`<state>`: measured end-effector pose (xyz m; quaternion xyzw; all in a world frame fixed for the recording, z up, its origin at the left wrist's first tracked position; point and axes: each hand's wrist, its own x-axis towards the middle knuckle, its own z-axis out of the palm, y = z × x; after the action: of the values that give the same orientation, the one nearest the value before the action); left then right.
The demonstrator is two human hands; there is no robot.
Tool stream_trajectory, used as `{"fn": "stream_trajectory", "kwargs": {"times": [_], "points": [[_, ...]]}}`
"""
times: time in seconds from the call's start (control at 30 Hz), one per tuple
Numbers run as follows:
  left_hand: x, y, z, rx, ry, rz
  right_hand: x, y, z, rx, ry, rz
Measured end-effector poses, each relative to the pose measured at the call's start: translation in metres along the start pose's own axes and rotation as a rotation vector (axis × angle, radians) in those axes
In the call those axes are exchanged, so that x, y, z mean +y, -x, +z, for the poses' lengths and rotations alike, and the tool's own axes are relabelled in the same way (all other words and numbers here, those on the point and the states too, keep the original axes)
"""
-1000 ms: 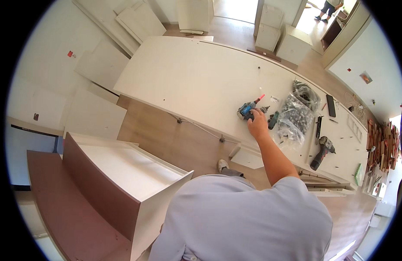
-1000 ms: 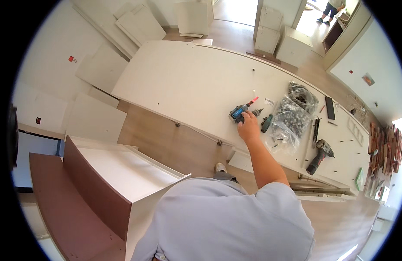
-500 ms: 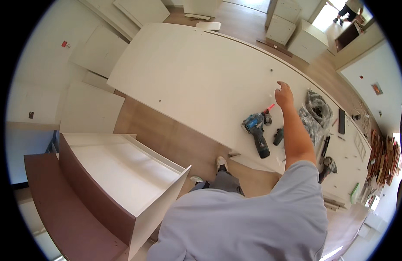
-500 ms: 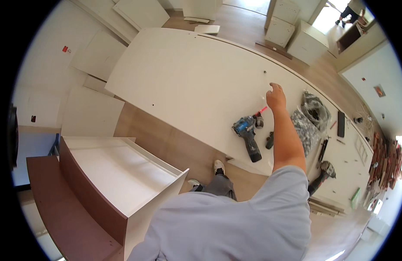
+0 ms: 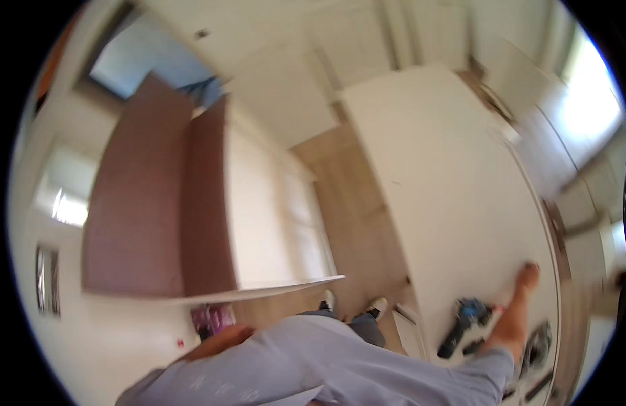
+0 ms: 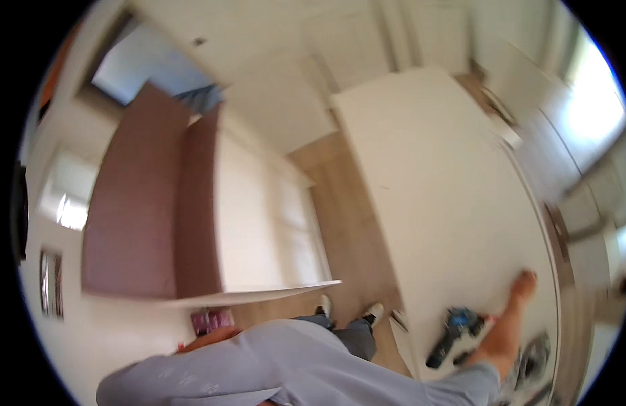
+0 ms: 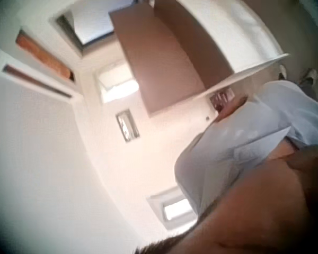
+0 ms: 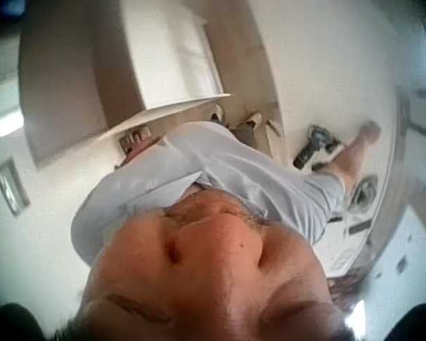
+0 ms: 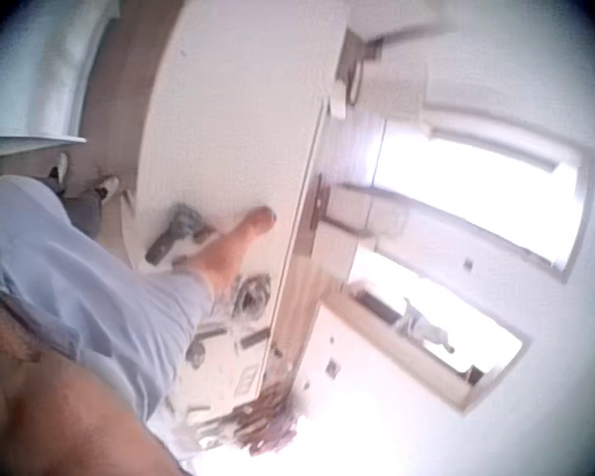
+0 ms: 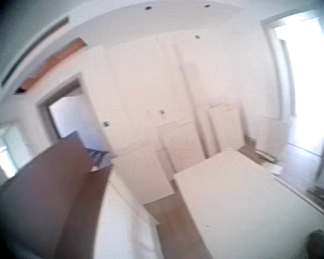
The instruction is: The person assembles a wooden cabinet by picking up wooden panels, positioning them together, and securing them using a drill and a manual screwdriver.
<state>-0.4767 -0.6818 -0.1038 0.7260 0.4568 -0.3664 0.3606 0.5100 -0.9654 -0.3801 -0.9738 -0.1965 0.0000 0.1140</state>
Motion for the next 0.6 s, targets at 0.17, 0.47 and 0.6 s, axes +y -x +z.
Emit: {"fn": "stream_trajectory", "kwargs": {"times": [0.17,0.47,0.6], "points": [[0.162,0.044,-0.065,0.150,0.371,0.070,-0.129,0.032,-0.073,-0.061,-0.523,-0.101],[0.269,-0.009,-0.133,-0.147,1.732,0.322,-0.459,0.322,-0.252,-0.464,-1.152,-0.931],[0.283,-0.027,-0.122,-0.230,1.709,0.231,-0.464,0.347,-0.283,-0.502,-0.954,-1.257]]}}
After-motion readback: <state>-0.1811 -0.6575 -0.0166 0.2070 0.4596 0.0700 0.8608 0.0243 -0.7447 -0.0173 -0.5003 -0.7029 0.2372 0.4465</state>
